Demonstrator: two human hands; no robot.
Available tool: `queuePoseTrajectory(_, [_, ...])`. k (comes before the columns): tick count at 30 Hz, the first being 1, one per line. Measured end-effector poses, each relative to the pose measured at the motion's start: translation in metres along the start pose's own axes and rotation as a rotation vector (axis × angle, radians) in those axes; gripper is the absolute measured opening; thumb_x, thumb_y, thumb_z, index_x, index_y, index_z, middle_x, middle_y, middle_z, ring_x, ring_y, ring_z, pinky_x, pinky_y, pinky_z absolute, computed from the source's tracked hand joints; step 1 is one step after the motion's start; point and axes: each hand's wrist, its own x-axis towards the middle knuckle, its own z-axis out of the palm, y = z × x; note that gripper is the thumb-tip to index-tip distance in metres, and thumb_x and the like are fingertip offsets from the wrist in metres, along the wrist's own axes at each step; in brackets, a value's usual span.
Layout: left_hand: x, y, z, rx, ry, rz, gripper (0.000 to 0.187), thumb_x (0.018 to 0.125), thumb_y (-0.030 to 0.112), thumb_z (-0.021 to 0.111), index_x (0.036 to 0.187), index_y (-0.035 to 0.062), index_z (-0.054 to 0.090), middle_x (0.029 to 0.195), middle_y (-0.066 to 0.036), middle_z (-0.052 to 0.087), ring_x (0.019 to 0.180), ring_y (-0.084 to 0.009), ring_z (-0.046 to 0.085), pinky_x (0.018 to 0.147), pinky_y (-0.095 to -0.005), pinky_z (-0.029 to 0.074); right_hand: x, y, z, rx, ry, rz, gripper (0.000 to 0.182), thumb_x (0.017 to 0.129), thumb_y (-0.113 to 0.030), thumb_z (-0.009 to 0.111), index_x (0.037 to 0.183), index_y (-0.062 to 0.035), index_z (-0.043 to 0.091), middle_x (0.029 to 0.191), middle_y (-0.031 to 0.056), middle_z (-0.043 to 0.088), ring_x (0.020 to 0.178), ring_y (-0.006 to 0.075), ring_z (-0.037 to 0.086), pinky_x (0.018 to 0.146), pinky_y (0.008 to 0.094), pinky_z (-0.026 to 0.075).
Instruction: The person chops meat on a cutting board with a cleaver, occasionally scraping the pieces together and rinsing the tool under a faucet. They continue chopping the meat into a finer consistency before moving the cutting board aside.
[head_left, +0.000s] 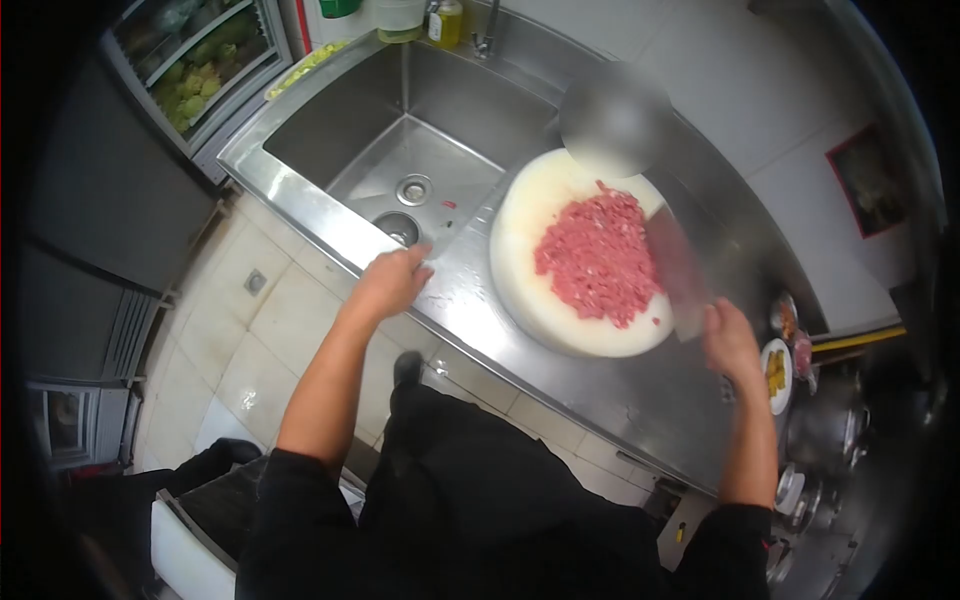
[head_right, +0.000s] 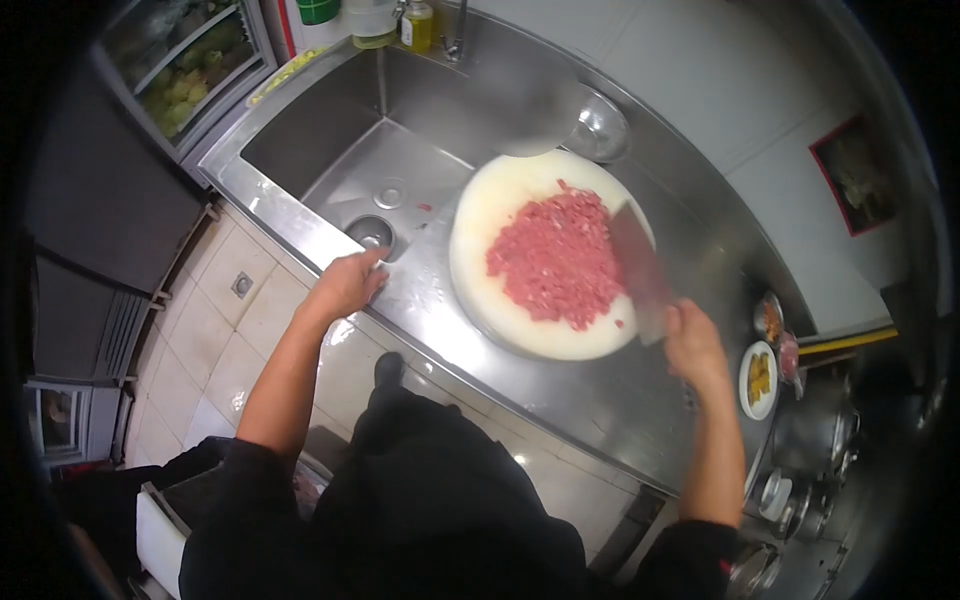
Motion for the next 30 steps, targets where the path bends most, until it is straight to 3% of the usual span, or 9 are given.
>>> queuePoseTrajectory(3, [0.051,-0.001,-0.027,0.005,0.091,-0.024,0.037,0.094,0.022,0.06,0.129,0.0124,0.061,0.111,-0.02,0.068,0.105,-0.0379,0.064,0.092,-0.0445,0.05,-0.005,-0.009,0.0,0.112,0.1,0.1,0.029,0.102,-0.027,0.044,0.095,0.0009,0.05,0.07,0.0192,0.062,0.052,0.0316,0.064,0.046,0.0403,0.049])
queuePoseTrajectory(6, [0.124,-0.01,-0.026,0.053,0.003,0.018,0.035,0.092,0.022,0.063,0.123,0.0077,0.065,0.113,-0.021,0.067,0.103,-0.0396,0.064,0.091,-0.0445,0.051,0.006,-0.013,0.022,-0.026,-0.09,0.202,0.029,0.102,-0.025,0.044,0.098,0.0017,0.052,0.075,0.0225,0.063,0.063,0.0387,0.066,0.057,0.0447,0.052])
queuePoseTrajectory(10, [0.251,-0.078,0.03,0.304,-0.26,0.201,0.031,0.089,0.022,0.065,0.116,0.0088,0.069,0.115,-0.019,0.067,0.105,-0.0375,0.064,0.093,-0.0447,0.051,0.013,0.04,0.05,-0.015,0.136,0.047,0.028,0.102,-0.023,0.045,0.106,0.0034,0.055,0.083,0.0252,0.062,0.085,0.0462,0.063,0.073,0.0469,0.049])
queuePoseTrajectory(16, [0.385,-0.179,0.147,0.523,-0.553,0.175,0.032,0.086,0.022,0.065,0.115,0.0101,0.067,0.115,-0.017,0.068,0.111,-0.0371,0.063,0.095,-0.0468,0.05,0.009,0.028,0.049,-0.094,0.072,0.4,0.031,0.102,-0.022,0.05,0.109,0.0079,0.054,0.075,0.0212,0.056,0.065,0.023,0.048,0.064,0.0387,0.044])
queuePoseTrajectory(19, [0.4,-0.199,0.183,0.344,-0.5,0.139,0.039,0.087,0.018,0.061,0.125,0.0122,0.059,0.118,-0.02,0.065,0.111,-0.0389,0.062,0.093,-0.0485,0.051,-0.006,0.065,0.056,-0.193,0.14,0.353,0.037,0.102,-0.022,0.05,0.116,0.0119,0.053,0.077,0.0211,0.056,0.069,0.0227,0.051,0.066,0.0376,0.045])
queuePoseTrajectory(22, [0.415,-0.194,0.205,0.267,-0.449,0.13,0.036,0.089,0.011,0.055,0.125,0.0143,0.052,0.128,-0.025,0.054,0.108,-0.0413,0.063,0.09,-0.0497,0.052,-0.007,0.063,0.055,-0.284,0.14,0.478,0.043,0.101,-0.022,0.05,0.122,0.016,0.049,0.08,0.0221,0.058,0.072,0.0268,0.055,0.069,0.037,0.046])
queuePoseTrajectory(25, [0.426,-0.247,0.254,0.218,-0.428,0.324,0.027,0.095,0.02,0.048,0.121,0.0163,0.053,0.109,-0.02,0.068,0.106,-0.041,0.063,0.088,-0.05,0.052,-0.002,0.033,0.057,-0.232,0.168,0.531,0.031,0.1,-0.021,0.052,0.112,0.0074,0.054,0.081,0.0244,0.06,0.072,0.0393,0.057,0.069,0.0399,0.047])
queuePoseTrajectory(27, [0.422,-0.233,0.246,0.308,-0.534,0.186,0.027,0.097,0.026,0.046,0.118,0.0114,0.053,0.109,-0.021,0.068,0.102,-0.0415,0.065,0.087,-0.0508,0.052,0.01,-0.002,0.055,-0.223,0.194,0.531,0.02,0.098,-0.019,0.055,0.1,0.0002,0.054,0.077,0.0258,0.057,0.072,0.0453,0.057,0.066,0.0441,0.046])
queuePoseTrajectory(30, [0.433,-0.229,0.237,0.404,-0.538,0.315,0.035,0.099,0.035,0.047,0.111,0.0033,0.053,0.101,-0.024,0.069,0.095,-0.0446,0.066,0.084,-0.0536,0.052,0.012,-0.015,0.054,-0.234,0.198,0.465,0.021,0.097,-0.02,0.056,0.094,-0.0008,0.049,0.073,0.0278,0.056,0.074,0.0492,0.057,0.064,0.0515,0.044])
